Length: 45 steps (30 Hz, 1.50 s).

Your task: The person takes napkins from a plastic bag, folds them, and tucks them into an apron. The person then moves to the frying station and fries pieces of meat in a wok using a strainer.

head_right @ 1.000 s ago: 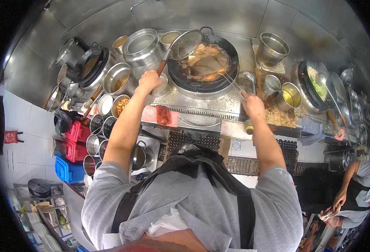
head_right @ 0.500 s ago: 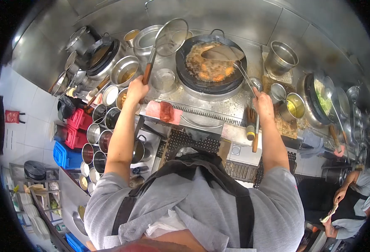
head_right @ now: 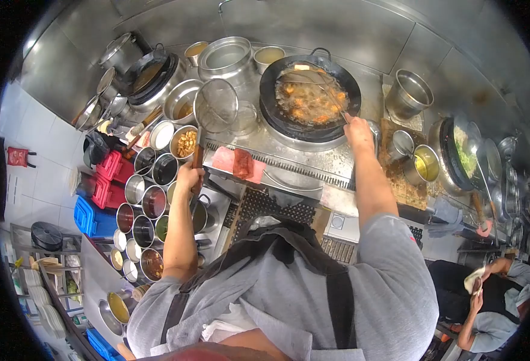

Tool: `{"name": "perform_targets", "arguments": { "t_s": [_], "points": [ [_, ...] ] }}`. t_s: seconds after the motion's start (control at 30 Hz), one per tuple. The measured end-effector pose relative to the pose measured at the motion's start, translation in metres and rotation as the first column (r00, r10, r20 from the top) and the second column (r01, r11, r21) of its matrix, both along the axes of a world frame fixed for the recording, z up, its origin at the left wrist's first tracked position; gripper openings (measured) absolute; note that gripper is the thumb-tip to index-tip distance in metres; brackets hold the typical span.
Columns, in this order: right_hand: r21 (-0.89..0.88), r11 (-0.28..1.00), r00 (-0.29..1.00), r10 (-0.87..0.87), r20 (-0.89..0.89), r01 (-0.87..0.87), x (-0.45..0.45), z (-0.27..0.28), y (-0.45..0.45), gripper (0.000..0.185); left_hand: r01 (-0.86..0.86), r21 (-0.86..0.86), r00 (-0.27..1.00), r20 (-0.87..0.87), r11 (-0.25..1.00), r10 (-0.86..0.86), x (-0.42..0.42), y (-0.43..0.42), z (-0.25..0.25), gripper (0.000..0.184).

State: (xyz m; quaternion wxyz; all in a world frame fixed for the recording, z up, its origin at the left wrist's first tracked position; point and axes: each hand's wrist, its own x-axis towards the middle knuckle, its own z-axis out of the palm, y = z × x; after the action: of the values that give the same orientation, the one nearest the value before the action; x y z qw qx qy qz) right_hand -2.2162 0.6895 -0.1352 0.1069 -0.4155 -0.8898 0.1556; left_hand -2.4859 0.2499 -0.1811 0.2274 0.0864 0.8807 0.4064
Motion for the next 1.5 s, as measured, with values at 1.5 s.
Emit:
{"name": "perform_targets", "arguments": {
  "t_s": [1.5],
  "points": [
    [-0.311, 0.891, 0.839, -0.126, 0.530, 0.330, 0.180, -0.367, -0.136, 0.052, 0.219, -0.495, 0.928, 0.372, 0.841, -0.023, 0.244, -0.204, -0.181, 0.047]
  ]
}}
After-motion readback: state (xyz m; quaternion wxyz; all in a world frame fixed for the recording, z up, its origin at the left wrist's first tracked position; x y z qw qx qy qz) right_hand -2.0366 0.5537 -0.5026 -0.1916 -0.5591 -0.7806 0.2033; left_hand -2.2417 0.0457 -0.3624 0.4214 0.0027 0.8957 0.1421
